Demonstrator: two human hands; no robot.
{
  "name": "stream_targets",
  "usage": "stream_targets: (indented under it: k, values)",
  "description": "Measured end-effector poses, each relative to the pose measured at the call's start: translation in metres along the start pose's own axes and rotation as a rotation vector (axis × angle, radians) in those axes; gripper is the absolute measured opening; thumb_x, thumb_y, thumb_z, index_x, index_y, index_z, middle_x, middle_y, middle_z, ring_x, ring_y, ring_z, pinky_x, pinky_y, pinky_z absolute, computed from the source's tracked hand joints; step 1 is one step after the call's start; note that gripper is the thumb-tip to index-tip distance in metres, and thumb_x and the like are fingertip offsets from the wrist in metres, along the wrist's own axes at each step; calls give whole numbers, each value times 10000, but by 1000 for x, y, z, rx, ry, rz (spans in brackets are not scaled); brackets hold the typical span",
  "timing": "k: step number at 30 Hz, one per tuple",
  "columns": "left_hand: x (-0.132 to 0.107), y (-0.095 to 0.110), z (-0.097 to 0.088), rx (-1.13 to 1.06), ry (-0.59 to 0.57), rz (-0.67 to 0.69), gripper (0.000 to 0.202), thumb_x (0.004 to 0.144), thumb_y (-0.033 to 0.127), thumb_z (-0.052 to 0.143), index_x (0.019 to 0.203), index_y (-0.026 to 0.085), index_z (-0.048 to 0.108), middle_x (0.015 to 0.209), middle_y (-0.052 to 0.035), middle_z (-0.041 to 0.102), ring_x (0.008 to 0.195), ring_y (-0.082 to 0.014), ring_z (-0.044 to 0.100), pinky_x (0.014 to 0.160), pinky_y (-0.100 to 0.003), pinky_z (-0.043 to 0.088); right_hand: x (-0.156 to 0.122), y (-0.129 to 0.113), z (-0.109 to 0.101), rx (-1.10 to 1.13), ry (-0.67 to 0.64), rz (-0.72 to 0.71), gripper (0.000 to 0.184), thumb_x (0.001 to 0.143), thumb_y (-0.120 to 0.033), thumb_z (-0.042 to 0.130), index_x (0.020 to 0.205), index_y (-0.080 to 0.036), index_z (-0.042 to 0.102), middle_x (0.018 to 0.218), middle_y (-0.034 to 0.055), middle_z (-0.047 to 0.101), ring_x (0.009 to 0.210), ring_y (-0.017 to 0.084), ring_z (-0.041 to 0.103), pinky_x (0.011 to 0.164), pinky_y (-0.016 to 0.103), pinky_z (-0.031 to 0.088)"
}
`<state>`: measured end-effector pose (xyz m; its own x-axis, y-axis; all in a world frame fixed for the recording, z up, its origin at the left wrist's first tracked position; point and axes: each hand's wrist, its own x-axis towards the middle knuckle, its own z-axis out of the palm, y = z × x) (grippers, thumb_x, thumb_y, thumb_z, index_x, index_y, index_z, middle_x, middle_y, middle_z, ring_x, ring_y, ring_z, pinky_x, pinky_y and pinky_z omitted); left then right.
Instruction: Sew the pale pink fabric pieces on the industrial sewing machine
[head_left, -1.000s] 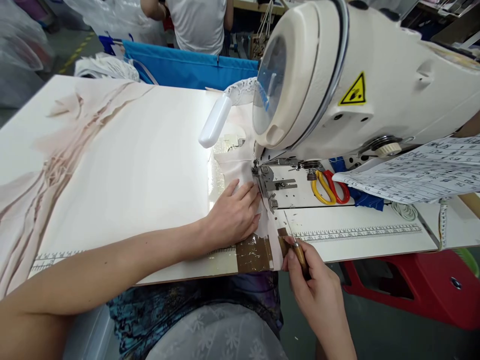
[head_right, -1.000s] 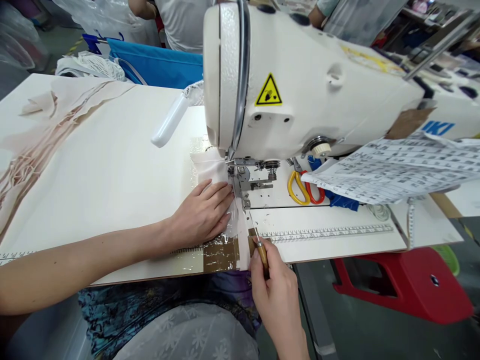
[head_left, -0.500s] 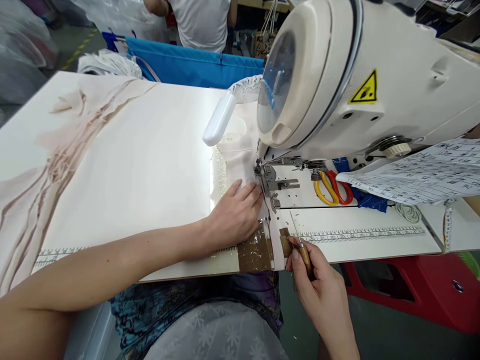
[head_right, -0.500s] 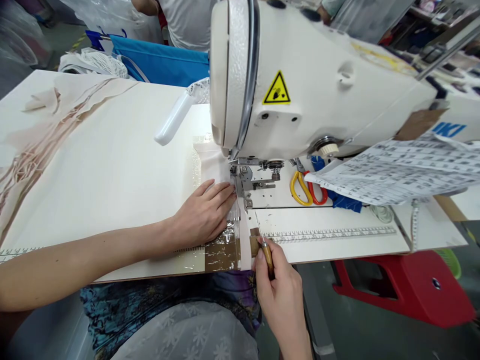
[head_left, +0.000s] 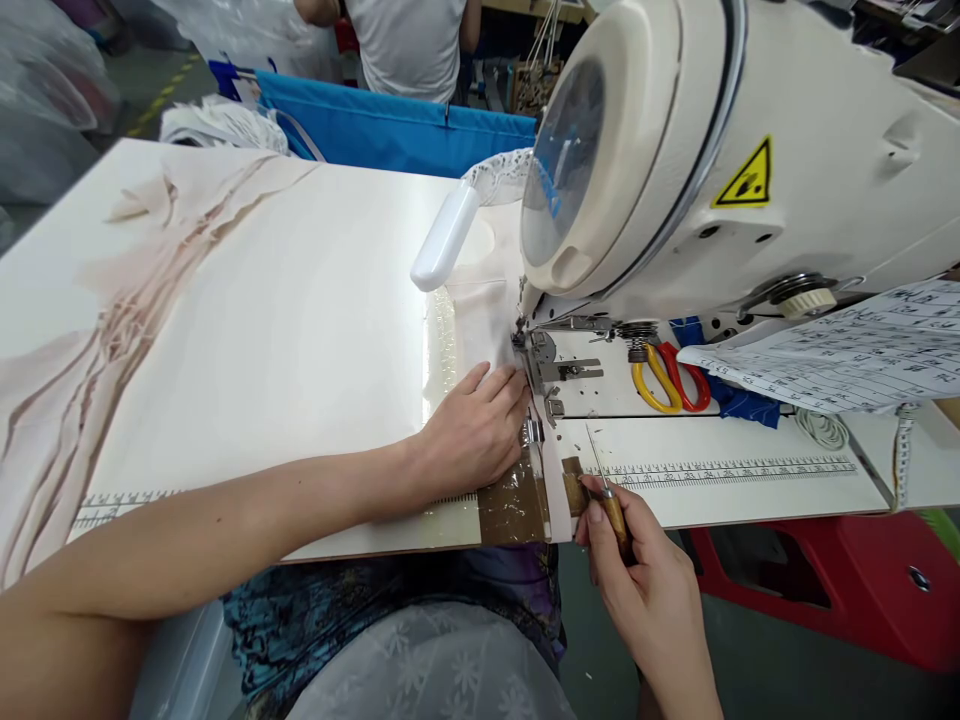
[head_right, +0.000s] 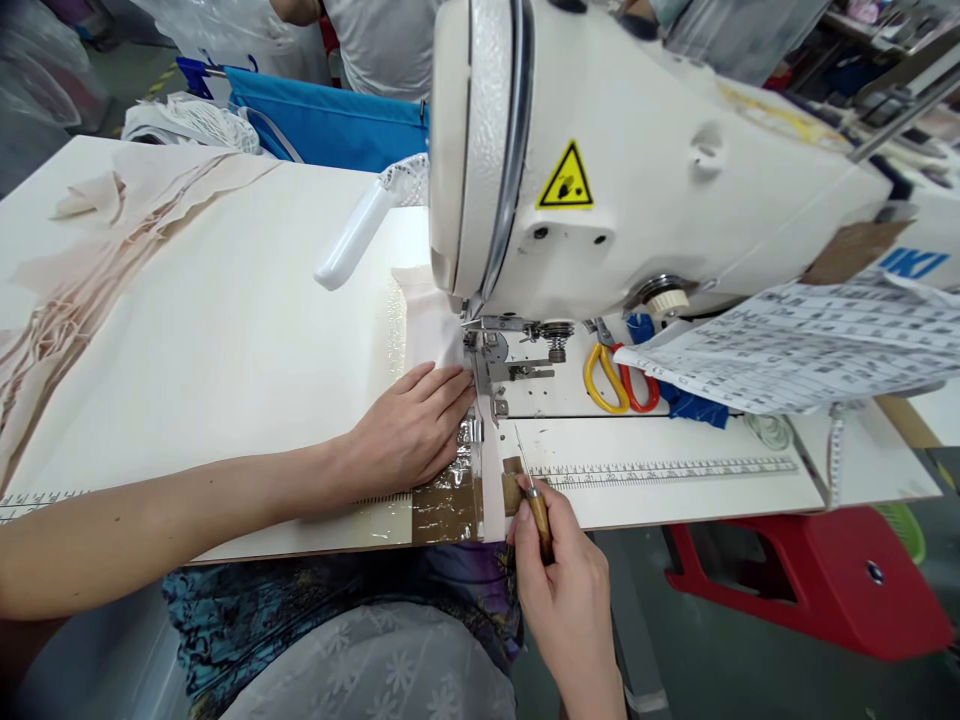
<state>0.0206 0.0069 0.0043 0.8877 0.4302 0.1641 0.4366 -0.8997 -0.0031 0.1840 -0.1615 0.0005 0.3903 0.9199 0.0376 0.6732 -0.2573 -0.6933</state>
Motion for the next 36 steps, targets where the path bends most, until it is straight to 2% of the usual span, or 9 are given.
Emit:
stream_targets:
  k: [8, 13, 17, 20, 23, 25, 27, 32, 36]
  values:
    - [2, -4, 3, -6, 11, -11, 511, 989, 297, 397, 1357, -36, 519, 1425, -235, 524, 1327, -338, 478, 1126, -457, 355, 0, -3, 0, 64, 15, 40, 336, 987, -427, 509, 1182, -199, 661, 815, 57, 737, 582, 155, 674, 420, 186, 478]
    - [5, -7, 7, 10, 37, -29, 489, 984, 280, 394, 1339, -26, 534, 1403, -227, 543, 1310, -324, 494, 1111, -437, 376, 5, -14, 4, 54, 74, 6, 351, 979, -422, 523, 1224, -193, 627, 990, 100, 752, 725, 187, 717, 541, 229, 546]
    - [8, -11, 12, -7, 71, -45, 486, 975, 283, 398, 1332, -22, 521, 1394, -230, 540, 1303, -322, 487, 1093, -435, 401, 12, -21, 13, 143, 78, -27, 343, 1003, -360, 498, 1300, -193, 533, 803, 25, 697, 518, 122, 598, 469, 212, 487]
    - [10, -15, 14, -64, 88, -63, 464, 955, 256, 411, 1317, -13, 519, 1374, -219, 542, 1280, -315, 490, 1073, -426, 432, 21, -25, 21, 173, 88, -81, 251, 1005, -319, 496, 1224, -202, 531, 845, 29, 706, 516, 110, 598, 467, 204, 486]
    - [12, -18, 13, -117, 79, -90, 428, 926, 226, 434, 1266, -12, 540, 1300, -211, 566, 1188, -308, 527, 1012, -420, 485, 33, -30, 30, 102, 87, -230, 183, 994, -256, 485, 1149, -200, 567, 918, 60, 736, 654, 145, 690, 550, 225, 536]
    - [12, -20, 12, -136, 82, -89, 411, 922, 219, 432, 1247, -6, 545, 1271, -209, 573, 1139, -303, 539, 977, -424, 508, 41, -33, 36, 17, 104, -370, 211, 978, -211, 475, 1161, -188, 577, 999, 92, 746, 818, 185, 731, 660, 263, 575]
    - [12, -21, 12, -144, 91, -69, 411, 926, 212, 421, 1251, -10, 538, 1272, -211, 572, 1131, -302, 538, 971, -426, 512, 47, -35, 42, -78, 143, -483, 243, 967, -183, 463, 1180, -172, 582, 1036, 113, 749, 905, 210, 735, 694, 284, 583]
    - [10, -24, 13, -132, 108, -41, 406, 938, 178, 380, 1256, -14, 544, 1265, -206, 586, 1137, -301, 544, 955, -424, 515, 55, -37, 51, -296, 211, -539, 258, 980, -164, 434, 1159, -140, 618, 963, 113, 765, 755, 196, 731, 537, 252, 520]
    - [10, -24, 14, -122, 123, -40, 394, 942, 169, 372, 1239, -5, 563, 1240, -199, 601, 1114, -296, 556, 930, -419, 519, 58, -39, 54, -365, 232, -545, 269, 984, -168, 431, 1155, -113, 632, 953, 117, 767, 669, 174, 711, 466, 238, 453]
